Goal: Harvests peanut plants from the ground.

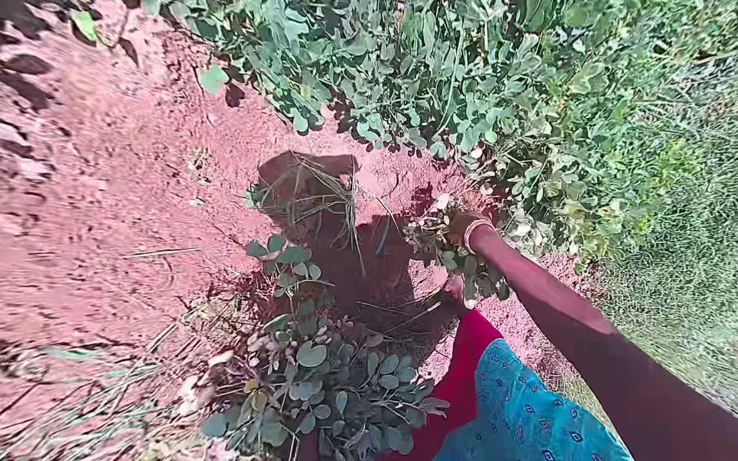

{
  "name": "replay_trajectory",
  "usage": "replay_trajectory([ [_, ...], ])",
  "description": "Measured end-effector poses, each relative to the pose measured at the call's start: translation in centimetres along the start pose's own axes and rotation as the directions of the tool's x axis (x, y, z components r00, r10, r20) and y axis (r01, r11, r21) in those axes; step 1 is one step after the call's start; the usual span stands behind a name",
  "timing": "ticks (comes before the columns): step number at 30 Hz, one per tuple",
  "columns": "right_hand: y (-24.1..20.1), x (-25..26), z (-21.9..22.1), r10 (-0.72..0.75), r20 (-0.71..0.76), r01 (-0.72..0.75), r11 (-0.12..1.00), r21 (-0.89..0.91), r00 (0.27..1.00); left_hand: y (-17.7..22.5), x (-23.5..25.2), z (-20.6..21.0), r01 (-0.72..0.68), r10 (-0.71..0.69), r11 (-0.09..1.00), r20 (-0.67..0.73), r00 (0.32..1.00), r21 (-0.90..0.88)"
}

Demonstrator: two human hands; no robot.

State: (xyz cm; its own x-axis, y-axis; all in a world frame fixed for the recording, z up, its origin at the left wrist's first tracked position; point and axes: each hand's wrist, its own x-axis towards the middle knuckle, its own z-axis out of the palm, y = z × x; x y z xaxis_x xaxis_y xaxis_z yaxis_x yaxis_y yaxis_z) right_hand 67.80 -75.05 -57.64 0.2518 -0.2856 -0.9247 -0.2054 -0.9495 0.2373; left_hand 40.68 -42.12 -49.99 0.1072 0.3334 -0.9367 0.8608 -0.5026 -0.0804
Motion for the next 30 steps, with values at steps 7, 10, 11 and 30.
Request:
replay_trajectory([
  [7,-8.2,3.4,-8.6,-0.545,-0.165,0.367,0.728,-0.578,0.822,3.5,-2.0,-2.3,-0.014,0.011,0.991,-0.019,1.000,-0.135],
  [10,-13.2,6.4,-15.4,-0.500,-0.309,0.333,0.823,-0.460,0.809,4.0,-2.2,-3.1,-0.030,0.028,0.998,-0.033,0.999,-0.055],
  [11,-14.7,7.1,-16.6,-0.431,-0.361,0.272,0.869,-0.414,0.827,3.4,-1.8,-3.0,-0.034,0.031,0.998,-0.059,0.998,-0.056],
  [30,-31.2,3.8,-18.8,-0.451,-0.480,0.344,0.890,-0.298,0.752,3.8,-1.5,-5.4,-0.153,0.057,0.905,-0.243,0.968,-0.398],
])
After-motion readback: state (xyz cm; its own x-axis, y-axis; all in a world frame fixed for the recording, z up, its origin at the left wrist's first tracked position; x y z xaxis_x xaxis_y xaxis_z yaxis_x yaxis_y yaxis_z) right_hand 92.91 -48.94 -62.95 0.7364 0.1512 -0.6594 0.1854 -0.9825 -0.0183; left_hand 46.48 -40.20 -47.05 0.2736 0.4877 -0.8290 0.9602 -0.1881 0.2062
